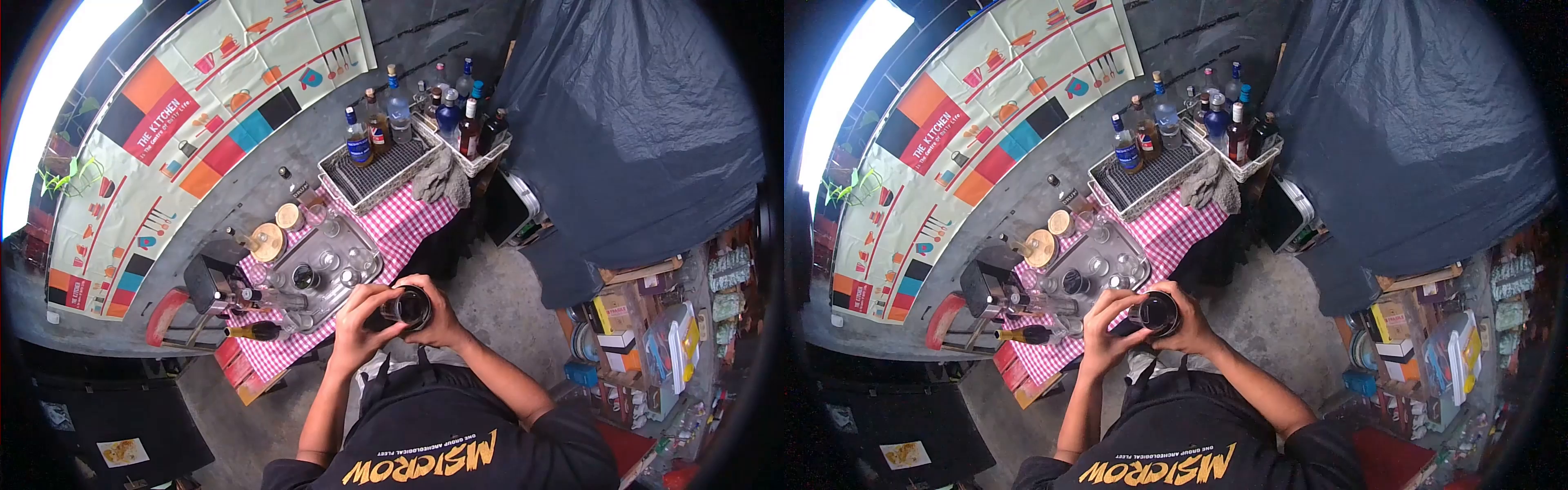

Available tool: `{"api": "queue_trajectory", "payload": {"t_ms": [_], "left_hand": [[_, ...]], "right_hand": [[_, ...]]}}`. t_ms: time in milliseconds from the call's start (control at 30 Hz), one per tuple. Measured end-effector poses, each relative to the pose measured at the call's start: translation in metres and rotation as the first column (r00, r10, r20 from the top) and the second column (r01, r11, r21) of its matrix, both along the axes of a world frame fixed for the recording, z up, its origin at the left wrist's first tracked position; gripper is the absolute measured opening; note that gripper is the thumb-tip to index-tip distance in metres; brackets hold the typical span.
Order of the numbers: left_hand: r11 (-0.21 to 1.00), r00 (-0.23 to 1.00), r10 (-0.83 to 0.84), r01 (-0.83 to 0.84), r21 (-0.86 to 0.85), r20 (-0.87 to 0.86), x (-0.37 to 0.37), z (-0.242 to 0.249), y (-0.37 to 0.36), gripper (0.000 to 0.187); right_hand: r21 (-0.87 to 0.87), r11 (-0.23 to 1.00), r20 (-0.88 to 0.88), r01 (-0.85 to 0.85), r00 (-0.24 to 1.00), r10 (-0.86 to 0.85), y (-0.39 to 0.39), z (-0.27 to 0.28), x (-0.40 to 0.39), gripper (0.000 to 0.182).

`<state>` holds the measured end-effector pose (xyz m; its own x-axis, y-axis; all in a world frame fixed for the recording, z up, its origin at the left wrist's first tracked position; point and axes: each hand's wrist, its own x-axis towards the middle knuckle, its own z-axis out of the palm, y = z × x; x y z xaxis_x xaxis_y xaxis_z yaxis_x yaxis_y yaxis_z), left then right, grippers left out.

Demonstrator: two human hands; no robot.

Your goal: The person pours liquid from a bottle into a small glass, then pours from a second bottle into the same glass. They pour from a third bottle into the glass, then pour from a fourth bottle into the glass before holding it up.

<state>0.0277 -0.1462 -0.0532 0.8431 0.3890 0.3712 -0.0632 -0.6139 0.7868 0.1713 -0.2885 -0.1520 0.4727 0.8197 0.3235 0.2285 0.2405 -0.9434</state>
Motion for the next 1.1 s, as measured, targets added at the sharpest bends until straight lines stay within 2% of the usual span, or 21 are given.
{"api": "queue_trajectory", "payload": {"t_ms": [1100], "left_hand": [[0.999, 1.000, -0.015, 0.015, 0.035, -0.002, 0.004, 0.005, -0.002, 0.057]], "right_hand": [[0.026, 0.999, 0.037, 0.019, 0.999, -0.020, -0.003, 0.009, 0.004, 0.098]]}}
